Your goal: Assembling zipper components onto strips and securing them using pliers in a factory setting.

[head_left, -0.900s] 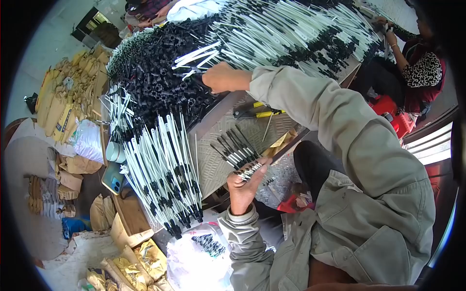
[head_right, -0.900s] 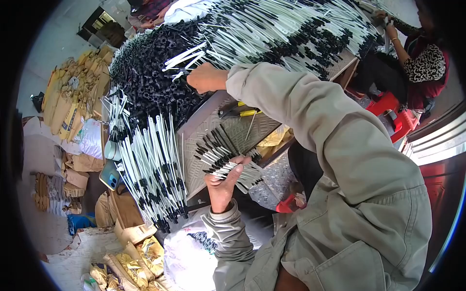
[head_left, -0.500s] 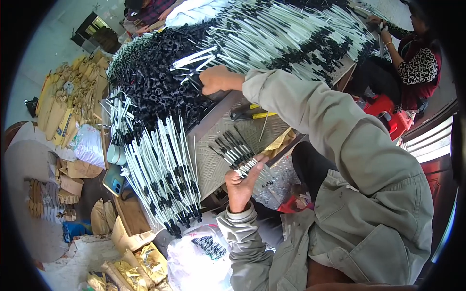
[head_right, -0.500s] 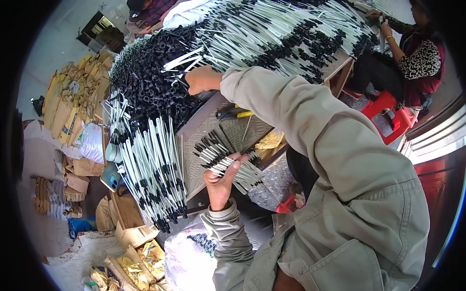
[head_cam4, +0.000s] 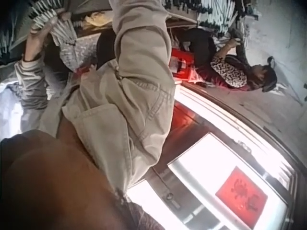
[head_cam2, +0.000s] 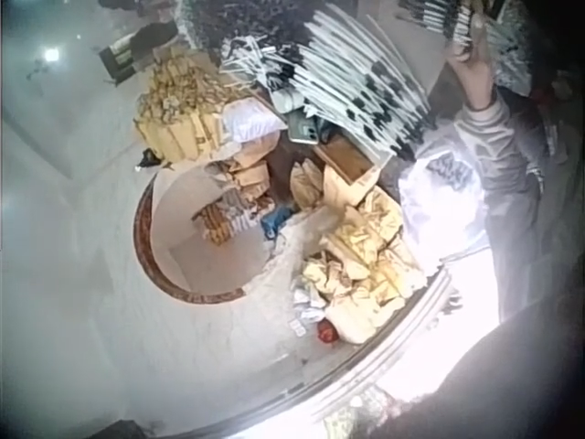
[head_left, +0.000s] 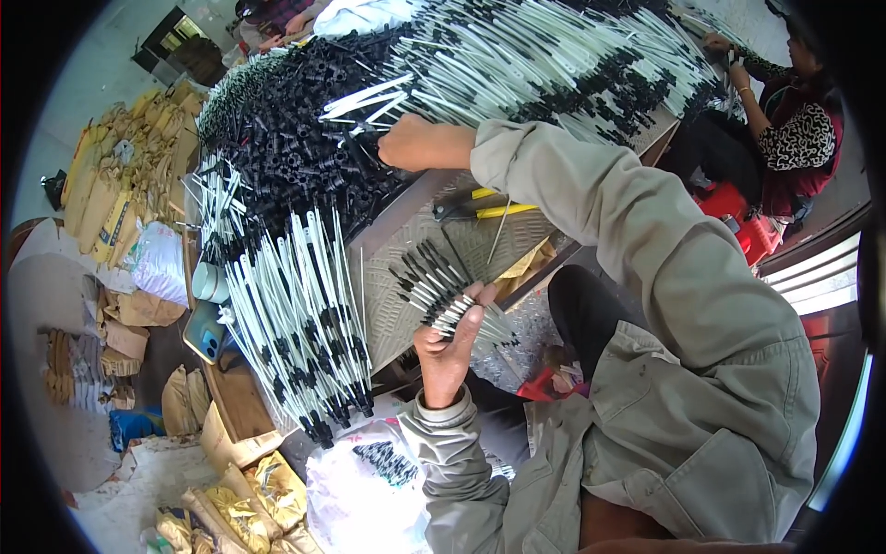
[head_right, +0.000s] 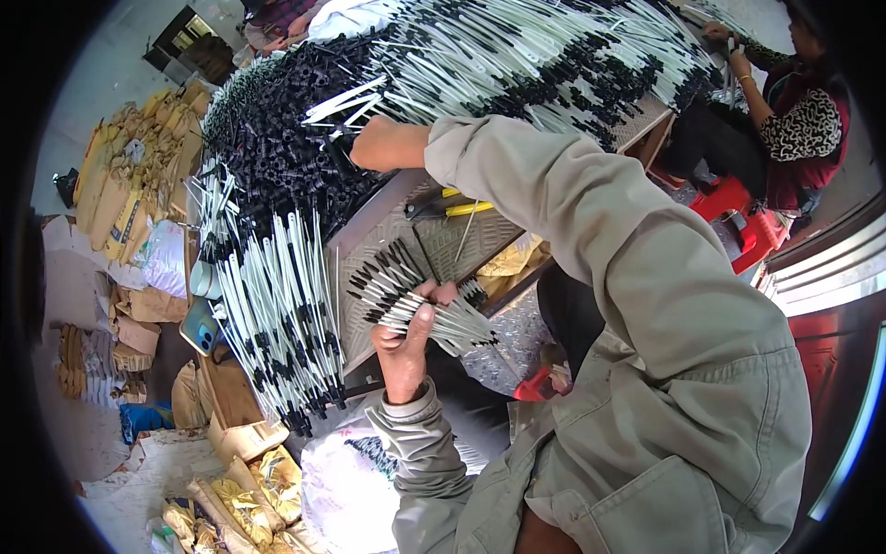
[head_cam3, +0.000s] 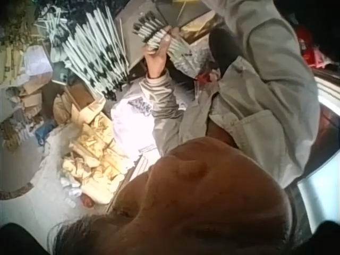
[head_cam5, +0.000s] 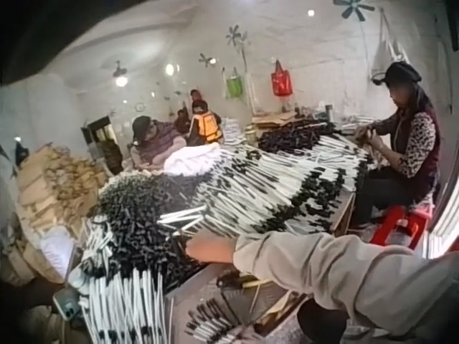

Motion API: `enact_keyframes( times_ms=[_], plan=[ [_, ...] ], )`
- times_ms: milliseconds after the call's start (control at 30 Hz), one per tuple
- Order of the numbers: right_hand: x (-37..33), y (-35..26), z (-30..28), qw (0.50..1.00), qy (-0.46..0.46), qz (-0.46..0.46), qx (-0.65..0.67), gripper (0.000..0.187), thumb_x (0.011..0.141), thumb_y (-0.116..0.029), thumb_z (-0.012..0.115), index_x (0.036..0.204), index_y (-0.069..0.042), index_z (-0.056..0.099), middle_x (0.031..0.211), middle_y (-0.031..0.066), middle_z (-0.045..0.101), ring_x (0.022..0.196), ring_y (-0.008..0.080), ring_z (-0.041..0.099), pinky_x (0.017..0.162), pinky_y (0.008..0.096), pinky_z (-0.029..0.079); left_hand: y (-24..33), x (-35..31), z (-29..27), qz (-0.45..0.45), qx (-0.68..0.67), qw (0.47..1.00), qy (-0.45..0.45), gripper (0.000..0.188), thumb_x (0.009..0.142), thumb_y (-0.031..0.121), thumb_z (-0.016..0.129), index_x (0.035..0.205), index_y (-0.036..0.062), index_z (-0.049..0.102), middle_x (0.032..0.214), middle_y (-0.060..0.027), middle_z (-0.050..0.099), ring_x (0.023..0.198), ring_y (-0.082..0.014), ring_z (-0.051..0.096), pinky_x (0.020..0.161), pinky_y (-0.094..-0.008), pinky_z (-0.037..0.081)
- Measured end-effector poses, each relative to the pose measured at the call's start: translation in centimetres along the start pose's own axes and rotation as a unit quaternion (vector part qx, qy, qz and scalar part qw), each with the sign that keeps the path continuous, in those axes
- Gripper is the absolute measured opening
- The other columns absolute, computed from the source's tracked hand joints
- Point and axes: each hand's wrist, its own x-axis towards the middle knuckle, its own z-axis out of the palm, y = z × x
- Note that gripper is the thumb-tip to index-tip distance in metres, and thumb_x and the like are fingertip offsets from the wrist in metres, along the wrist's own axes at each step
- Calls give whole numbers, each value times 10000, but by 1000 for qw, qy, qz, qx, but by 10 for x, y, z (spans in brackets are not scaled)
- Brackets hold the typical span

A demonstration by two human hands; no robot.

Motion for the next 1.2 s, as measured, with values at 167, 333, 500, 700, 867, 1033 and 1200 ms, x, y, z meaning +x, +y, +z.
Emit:
enact_keyframes(
  times_ms=[167,333,500,700,867,1033,1200],
  plan=[
    [-1,5,7,998,19,-63,8,57,695,-86,556,695,-102,610,897,63,529,655,210,601,492,357,437,1,-2,-5,28,25,999,-21,240,848,46,569,1049,-85,566,1000,-159,619,961,-219,583,852,-290,429],
    [7,10,21,995,36,-78,-46,49,684,-89,561,679,-85,610,889,68,529,675,224,604,490,367,439,-9,1,-6,38,-11,999,-20,259,850,62,572,1069,-76,561,984,-148,625,950,-202,587,850,-274,425],
    [7,15,22,998,21,-37,46,58,649,-116,563,667,-117,618,829,47,558,681,241,604,487,397,446,-6,2,-4,44,-39,998,0,340,862,104,555,1147,-76,509,994,-174,617,947,-192,578,853,-270,416],
    [6,11,16,989,10,52,137,66,597,-81,542,599,-123,594,689,49,558,677,263,588,488,398,412,-13,6,-3,40,-61,997,2,303,881,97,522,1129,-76,520,965,-172,615,890,-249,609,807,-323,470],
    [1,11,5,946,52,122,294,132,665,-146,586,748,-173,685,763,15,651,738,203,615,573,342,457,-13,5,-2,62,-52,997,14,248,874,78,525,1060,-84,554,971,-157,610,863,-307,619,792,-378,505],
    [5,9,-5,892,105,167,407,144,738,-255,627,805,-138,677,803,4,655,753,177,615,654,309,461,-11,5,6,69,-48,996,36,238,860,66,542,1039,-89,561,974,-147,608,857,-325,619,787,-390,517],
    [6,22,-19,724,319,66,608,192,857,-183,548,888,6,557,832,96,647,786,154,628,706,259,495,-11,7,13,57,-22,997,48,265,847,81,569,1044,-95,554,963,-178,613,836,-319,625,782,-383,507]
  ],
)
